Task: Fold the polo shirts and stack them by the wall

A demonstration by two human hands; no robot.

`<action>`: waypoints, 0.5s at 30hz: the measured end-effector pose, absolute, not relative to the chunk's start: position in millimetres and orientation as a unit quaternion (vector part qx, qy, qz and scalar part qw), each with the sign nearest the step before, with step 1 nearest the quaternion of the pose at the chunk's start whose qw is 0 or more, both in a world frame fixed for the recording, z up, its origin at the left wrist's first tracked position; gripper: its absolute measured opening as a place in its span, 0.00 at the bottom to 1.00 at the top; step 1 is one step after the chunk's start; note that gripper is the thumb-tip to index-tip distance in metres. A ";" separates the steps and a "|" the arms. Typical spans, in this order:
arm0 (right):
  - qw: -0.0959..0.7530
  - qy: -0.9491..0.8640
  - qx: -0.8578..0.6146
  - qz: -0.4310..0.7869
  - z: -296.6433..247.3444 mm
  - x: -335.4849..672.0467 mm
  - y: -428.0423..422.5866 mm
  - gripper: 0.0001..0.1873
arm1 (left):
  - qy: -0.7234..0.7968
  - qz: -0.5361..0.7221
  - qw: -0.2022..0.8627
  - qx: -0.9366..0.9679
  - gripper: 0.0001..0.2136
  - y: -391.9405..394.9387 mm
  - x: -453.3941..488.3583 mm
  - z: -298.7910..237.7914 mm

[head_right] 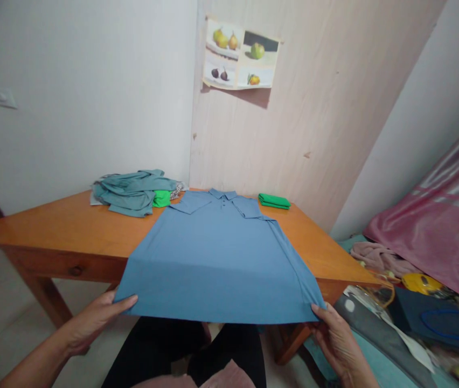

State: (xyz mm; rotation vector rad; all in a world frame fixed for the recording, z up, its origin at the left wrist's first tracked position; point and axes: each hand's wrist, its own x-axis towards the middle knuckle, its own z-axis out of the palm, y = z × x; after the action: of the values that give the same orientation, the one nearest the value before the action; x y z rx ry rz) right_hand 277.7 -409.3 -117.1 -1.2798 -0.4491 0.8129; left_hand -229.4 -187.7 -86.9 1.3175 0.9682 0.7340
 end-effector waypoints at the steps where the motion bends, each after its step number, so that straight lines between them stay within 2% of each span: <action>1: 0.702 -0.202 -0.580 0.361 -114.1 278.4 -411.3 0.18 | 0.419 0.323 0.625 0.574 0.19 -189.7 -230.5 -83.3; 6: 0.703 -0.220 -0.590 0.329 -95.8 279.5 -415.5 0.19 | 0.415 0.346 0.616 0.573 0.13 -192.9 -231.5 -70.9; 9: 0.706 -0.226 -0.596 0.310 -83.5 278.6 -414.1 0.22 | 0.409 0.357 0.614 0.573 0.13 -191.8 -230.1 -64.3; 15: 0.730 -0.210 -0.598 0.255 -61.9 275.3 -403.6 0.41 | 0.413 0.387 0.586 0.580 0.20 -188.0 -224.8 -50.7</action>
State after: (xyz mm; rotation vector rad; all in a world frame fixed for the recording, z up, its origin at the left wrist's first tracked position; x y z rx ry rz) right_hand 275.3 -403.6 -61.9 -1.3160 -0.4621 0.5625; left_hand -224.8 -188.0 -50.7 1.3515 0.9635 0.9021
